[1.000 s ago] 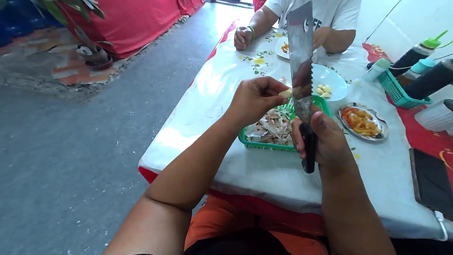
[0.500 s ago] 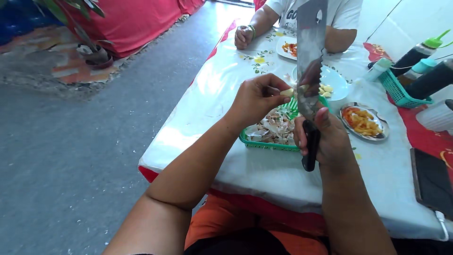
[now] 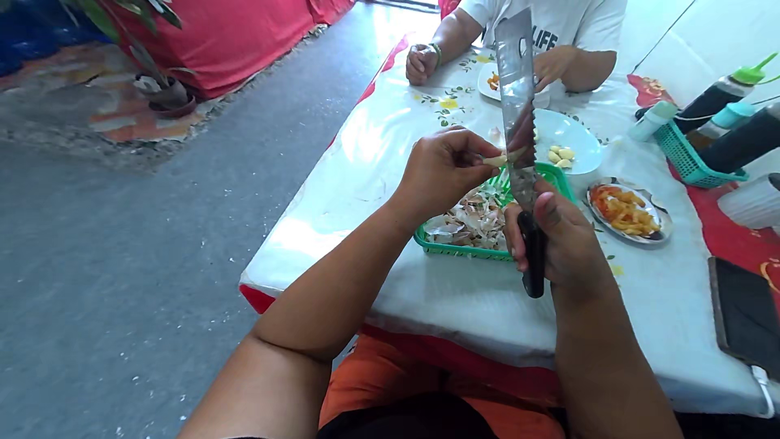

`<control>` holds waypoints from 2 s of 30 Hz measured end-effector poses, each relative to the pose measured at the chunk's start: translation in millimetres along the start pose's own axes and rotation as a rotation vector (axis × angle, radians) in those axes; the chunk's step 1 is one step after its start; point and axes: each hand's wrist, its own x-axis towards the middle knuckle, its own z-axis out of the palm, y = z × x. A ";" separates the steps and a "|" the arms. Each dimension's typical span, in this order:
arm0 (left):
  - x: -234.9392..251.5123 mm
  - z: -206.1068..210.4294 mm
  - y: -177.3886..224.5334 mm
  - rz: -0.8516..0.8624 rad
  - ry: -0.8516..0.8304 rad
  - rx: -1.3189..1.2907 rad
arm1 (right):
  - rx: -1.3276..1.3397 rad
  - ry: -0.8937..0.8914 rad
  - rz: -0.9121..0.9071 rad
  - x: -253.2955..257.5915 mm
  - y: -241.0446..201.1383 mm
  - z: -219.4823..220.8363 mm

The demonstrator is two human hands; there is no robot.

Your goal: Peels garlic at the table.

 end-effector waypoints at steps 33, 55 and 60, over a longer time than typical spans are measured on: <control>4.4 2.3 6.3 -0.430 -0.031 -0.662 | 0.001 0.066 -0.037 0.6 1.9 1.9; 4.7 -1.1 -1.1 -0.305 -0.051 -0.585 | 0.100 0.074 -0.048 -1.2 4.6 -6.5; 3.5 -2.5 2.0 -0.355 -0.068 -0.602 | 0.098 0.093 -0.047 -2.4 2.9 -5.5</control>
